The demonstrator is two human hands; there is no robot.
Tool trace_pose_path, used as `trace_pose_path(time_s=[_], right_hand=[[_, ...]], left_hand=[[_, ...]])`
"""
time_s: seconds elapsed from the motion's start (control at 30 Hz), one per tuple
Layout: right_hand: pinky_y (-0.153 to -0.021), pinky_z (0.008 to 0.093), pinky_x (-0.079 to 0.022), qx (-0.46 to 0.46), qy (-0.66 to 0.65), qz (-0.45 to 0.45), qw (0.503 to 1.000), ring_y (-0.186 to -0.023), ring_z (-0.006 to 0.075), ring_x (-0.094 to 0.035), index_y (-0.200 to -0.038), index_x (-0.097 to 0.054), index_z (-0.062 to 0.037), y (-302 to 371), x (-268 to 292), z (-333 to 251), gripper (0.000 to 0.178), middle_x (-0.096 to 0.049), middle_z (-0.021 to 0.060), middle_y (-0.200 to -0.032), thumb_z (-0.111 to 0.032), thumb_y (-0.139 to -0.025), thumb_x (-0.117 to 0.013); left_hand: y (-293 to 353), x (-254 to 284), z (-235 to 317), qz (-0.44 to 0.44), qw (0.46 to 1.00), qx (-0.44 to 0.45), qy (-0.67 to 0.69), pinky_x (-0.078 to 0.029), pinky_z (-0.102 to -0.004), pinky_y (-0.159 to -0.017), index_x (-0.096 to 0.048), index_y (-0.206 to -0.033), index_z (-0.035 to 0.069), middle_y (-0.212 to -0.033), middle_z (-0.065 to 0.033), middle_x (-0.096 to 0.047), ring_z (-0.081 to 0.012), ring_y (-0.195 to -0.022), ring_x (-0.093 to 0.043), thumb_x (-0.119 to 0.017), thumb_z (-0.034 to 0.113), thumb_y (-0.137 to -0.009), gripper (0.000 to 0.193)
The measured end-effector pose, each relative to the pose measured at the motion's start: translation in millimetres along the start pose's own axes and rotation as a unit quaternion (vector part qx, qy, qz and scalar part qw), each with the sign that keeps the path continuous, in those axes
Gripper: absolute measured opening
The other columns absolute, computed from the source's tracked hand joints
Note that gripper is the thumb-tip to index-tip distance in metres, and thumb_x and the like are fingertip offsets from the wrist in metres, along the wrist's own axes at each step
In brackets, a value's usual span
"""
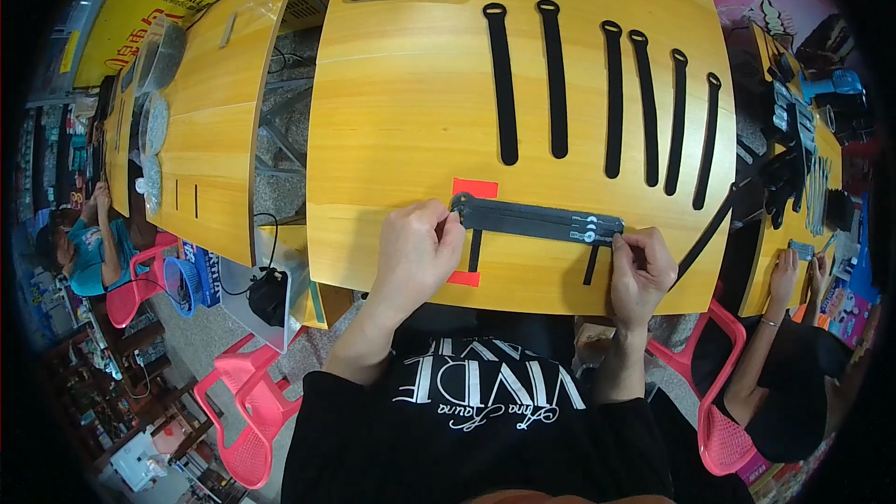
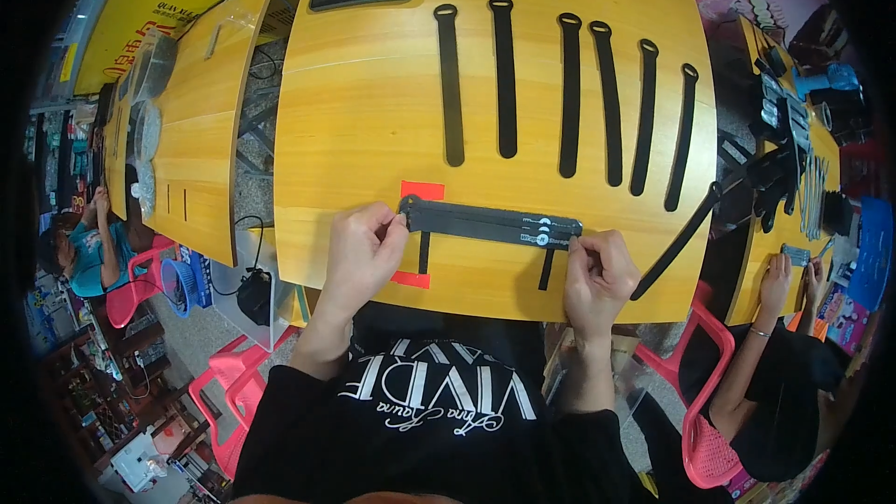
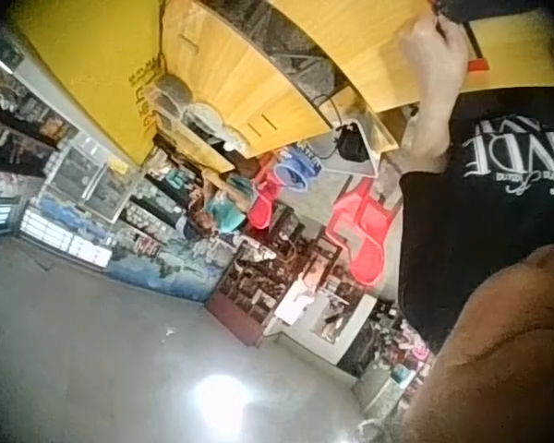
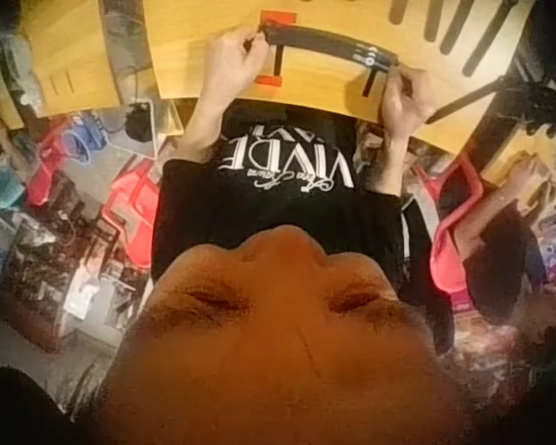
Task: Assembling black textile or plastic straps by attaching small labels and checking components.
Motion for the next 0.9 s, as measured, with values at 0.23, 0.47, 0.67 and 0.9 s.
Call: trace_pose_path(time_s=[0.23, 0.47, 0.67, 0.9], right_hand=[[-0.05, 0.0246, -0.036, 0.01, 0.0, 0.004, 1.0, -0.054, 0.0113, -0.048, -0.075, -0.059, 0.0031, 1, -2, 0, 0.012, -0.052, 0.0065, -0.066, 0.012, -0.077, -0.067], [-0.05, 0.0249, -0.038, 0.021, 0.012, 0.011, 1.0, -0.054, 0.0119, -0.049, -0.074, -0.06, 0.003, 1, 0, 2, 0.011, -0.053, 0.0071, -0.066, 0.011, -0.077, -0.068], [-0.052, 0.0266, -0.04, 0.004, -0.016, 0.018, 1.0, -0.055, 0.013, -0.052, -0.075, -0.064, 0.0029, 4, 2, 8, 0.007, -0.057, 0.0083, -0.066, 0.009, -0.078, -0.066], [-0.058, 0.0318, -0.048, -0.044, -0.032, -0.011, 0.998, -0.06, 0.0212, -0.061, -0.081, -0.065, 0.0017, 3, 2, 10, 0.003, -0.063, 0.0141, -0.072, 0.004, -0.08, -0.067]], left_hand=[[2, 1, 0, 0.012, 1.0, -0.014, -0.003, -0.035, -0.0345, -0.044, -0.058, -0.068, -0.006, -0.053, -0.0145, -0.053, -0.0218, -0.044, -0.052, -0.064, 0.002, -0.083, 0.019], [0, 2, 3, 0.004, 0.998, -0.019, -0.055, -0.04, -0.0416, -0.048, -0.059, -0.067, -0.005, -0.057, -0.0212, -0.055, -0.0358, -0.051, -0.057, -0.065, 0.007, -0.083, 0.022], [2, 4, 4, 0.002, 0.997, -0.019, -0.076, -0.042, -0.0459, -0.051, -0.061, -0.067, -0.005, -0.06, -0.0244, -0.056, -0.0404, -0.056, -0.059, -0.067, 0.011, -0.084, 0.024], [17, 19, 1, 0.017, 0.985, -0.04, -0.167, -0.05, -0.0491, -0.069, -0.067, -0.09, -0.002, -0.093, -0.0223, -0.068, -0.04, -0.079, -0.065, -0.063, 0.014, -0.088, 0.017]])
Point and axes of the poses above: each hand's wrist, its own y-axis away from the middle knuckle, its own x-axis out of the back of the hand, z = x × y, the point moved 1 cm from there along -y, towards the middle knuckle
